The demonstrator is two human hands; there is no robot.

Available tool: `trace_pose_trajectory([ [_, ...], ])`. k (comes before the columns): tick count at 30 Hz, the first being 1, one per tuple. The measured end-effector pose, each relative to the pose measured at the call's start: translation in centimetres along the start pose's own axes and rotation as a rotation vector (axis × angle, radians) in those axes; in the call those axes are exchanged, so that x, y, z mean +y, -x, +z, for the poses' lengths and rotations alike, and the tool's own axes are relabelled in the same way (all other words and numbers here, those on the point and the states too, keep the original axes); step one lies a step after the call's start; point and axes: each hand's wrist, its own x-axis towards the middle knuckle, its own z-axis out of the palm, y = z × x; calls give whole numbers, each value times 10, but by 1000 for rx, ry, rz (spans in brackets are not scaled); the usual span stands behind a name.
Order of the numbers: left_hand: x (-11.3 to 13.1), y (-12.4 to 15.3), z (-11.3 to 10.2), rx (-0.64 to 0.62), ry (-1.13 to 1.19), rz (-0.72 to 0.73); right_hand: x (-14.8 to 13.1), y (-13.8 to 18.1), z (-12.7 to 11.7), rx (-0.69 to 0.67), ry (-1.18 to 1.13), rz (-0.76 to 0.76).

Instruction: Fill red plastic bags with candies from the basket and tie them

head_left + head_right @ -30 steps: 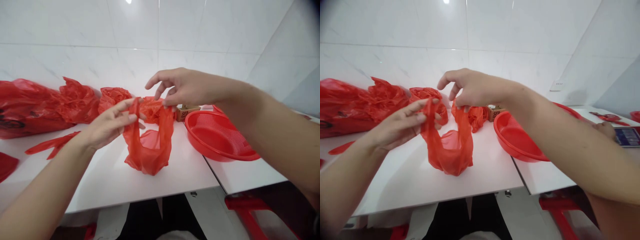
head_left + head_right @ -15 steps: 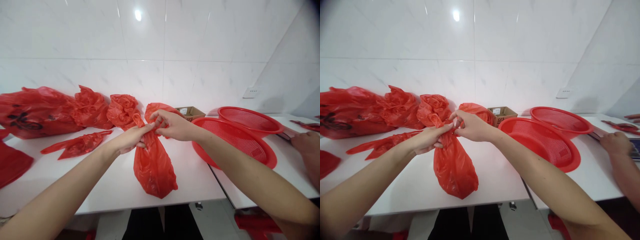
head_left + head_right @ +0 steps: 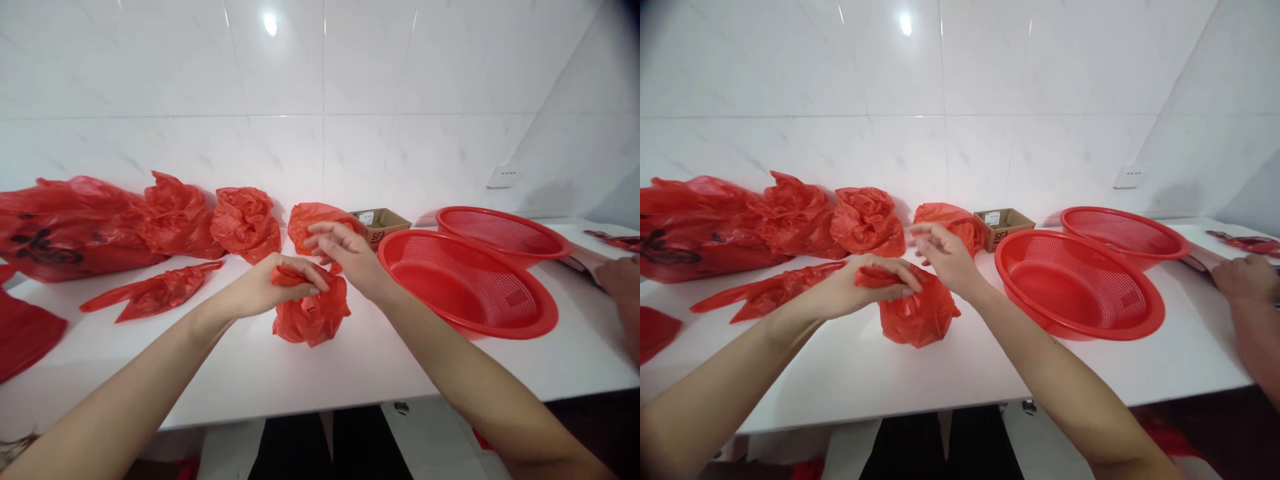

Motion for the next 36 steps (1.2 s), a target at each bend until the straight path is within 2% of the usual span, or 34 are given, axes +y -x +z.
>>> trace_pose_trajectory([
  [3, -11, 0, 8, 186, -266, 59, 33, -2, 5, -136, -46, 150],
  [6, -27, -1, 16, 384, -488, 108, 49, 4, 12, -217, -152, 171],
  [8, -33, 0, 21, 451, -537, 178, 52, 9, 17, -246, -190, 184],
  [11, -34, 2, 23, 482, -497, 199, 53, 10, 18, -193, -138, 132],
  [14, -37, 11, 20, 351, -385, 51, 58, 8, 13, -126, -60, 79],
  [16, -47, 25, 18, 286, -304, -82, 69, 7, 4, -131, -27, 123],
  [21, -95, 78, 21, 477, -130, -324, 121, 12, -28, -15, 71, 300],
  [24, -115, 96, 31, 596, -25, -407, 146, 15, -35, 23, 113, 323],
  [26, -119, 94, 40, 716, 21, -404, 151, 14, -29, 63, 90, 314],
  [28, -118, 81, 47, 795, 8, -337, 147, 13, -16, 139, 93, 307],
  [31, -117, 52, 53, 818, -93, -214, 136, 12, 11, 206, 329, 319],
  [34, -126, 23, 54, 827, -239, -164, 134, 12, 35, 132, 692, 355],
  [36, -138, 11, 52, 780, -324, -179, 142, 10, 43, 60, 795, 344],
])
